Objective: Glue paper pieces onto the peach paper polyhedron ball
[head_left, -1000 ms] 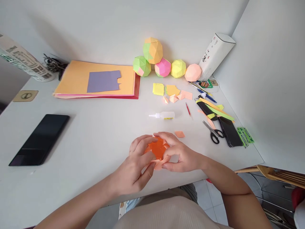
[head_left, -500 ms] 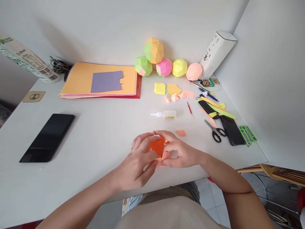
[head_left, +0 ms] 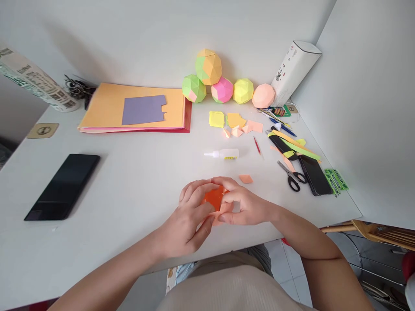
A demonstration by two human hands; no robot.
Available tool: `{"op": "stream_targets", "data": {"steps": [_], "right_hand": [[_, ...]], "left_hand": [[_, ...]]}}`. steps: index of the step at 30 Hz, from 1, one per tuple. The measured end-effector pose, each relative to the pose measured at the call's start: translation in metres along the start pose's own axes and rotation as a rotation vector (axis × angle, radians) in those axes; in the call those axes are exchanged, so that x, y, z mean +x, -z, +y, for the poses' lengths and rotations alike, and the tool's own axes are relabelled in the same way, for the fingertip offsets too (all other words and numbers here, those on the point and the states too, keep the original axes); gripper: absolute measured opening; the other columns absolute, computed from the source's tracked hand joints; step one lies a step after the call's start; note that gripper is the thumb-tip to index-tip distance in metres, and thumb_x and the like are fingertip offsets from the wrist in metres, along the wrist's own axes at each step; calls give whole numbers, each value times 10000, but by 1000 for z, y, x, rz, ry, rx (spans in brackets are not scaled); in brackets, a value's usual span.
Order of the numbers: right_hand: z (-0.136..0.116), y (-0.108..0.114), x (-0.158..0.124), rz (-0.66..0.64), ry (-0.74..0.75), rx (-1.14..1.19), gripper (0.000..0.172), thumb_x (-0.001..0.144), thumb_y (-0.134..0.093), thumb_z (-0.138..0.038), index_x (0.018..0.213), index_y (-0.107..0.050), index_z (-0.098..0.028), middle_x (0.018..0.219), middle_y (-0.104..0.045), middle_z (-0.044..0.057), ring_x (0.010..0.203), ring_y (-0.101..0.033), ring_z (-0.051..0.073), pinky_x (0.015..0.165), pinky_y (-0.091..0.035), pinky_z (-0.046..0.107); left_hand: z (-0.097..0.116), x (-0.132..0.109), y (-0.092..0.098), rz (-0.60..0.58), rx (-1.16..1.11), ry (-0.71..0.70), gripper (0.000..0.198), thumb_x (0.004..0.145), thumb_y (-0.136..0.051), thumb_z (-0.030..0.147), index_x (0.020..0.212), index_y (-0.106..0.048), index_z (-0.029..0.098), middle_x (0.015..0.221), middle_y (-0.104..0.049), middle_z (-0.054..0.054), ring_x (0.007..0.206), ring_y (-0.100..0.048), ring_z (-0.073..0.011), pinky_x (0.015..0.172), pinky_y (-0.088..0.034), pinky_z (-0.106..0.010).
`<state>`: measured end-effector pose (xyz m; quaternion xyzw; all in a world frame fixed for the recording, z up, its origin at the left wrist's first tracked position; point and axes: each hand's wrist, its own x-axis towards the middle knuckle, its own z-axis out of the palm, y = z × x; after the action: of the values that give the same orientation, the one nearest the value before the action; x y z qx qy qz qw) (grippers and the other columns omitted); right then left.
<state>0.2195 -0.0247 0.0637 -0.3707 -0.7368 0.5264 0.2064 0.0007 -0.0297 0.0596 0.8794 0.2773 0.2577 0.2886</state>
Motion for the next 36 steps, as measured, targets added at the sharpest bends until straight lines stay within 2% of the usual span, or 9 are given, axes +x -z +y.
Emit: {"op": "stream_targets", "data": {"steps": [8, 15, 26, 31, 36], "right_hand": [[0, 2, 1, -34, 4, -13, 98, 806, -696, -262, 761, -672, -178, 1484, -364, 88, 1450, -230, 271, 1147, -304, 494], [4, 1, 5, -46, 69, 13, 85, 782, -701, -200, 717, -653, -175, 1464, -378, 78, 1466, -194, 249, 1175, -269, 451], [6, -3, 5, -26, 38, 75, 112, 789, -702, -229, 723, -639, -165, 1507, -334, 109, 1486, -139, 272, 1169, -262, 474], [6, -5, 4, -1, 38, 137, 112, 775, -707, -202, 695, -632, -179, 1481, -366, 83, 1479, -162, 251, 1168, -266, 450], [2, -6, 5, 13, -8, 189, 139, 757, -718, -232, 682, -613, -182, 1492, -335, 78, 1471, -168, 263, 1169, -255, 467]], "left_hand": [[-1, -1, 0, -2, -55, 13, 142, 812, -482, 74, 767, -553, 188, 1334, -470, -115, 1309, -365, -353, 994, -372, -569], [-3, -1, 1, -44, -59, -10, 182, 823, -444, 46, 798, -554, 190, 1372, -417, -107, 1360, -287, -354, 1041, -312, -591], [-3, -3, -4, -8, -3, -41, 172, 829, -441, 47, 817, -532, 192, 1358, -404, -118, 1349, -281, -353, 1038, -303, -596], [-1, -3, -1, -57, -21, -6, 160, 800, -446, 52, 802, -539, 182, 1373, -390, -117, 1354, -267, -355, 1049, -291, -581], [0, -1, 3, -66, -25, 22, 138, 772, -458, 67, 755, -529, 184, 1353, -416, -111, 1344, -275, -357, 1041, -305, -563]]}}
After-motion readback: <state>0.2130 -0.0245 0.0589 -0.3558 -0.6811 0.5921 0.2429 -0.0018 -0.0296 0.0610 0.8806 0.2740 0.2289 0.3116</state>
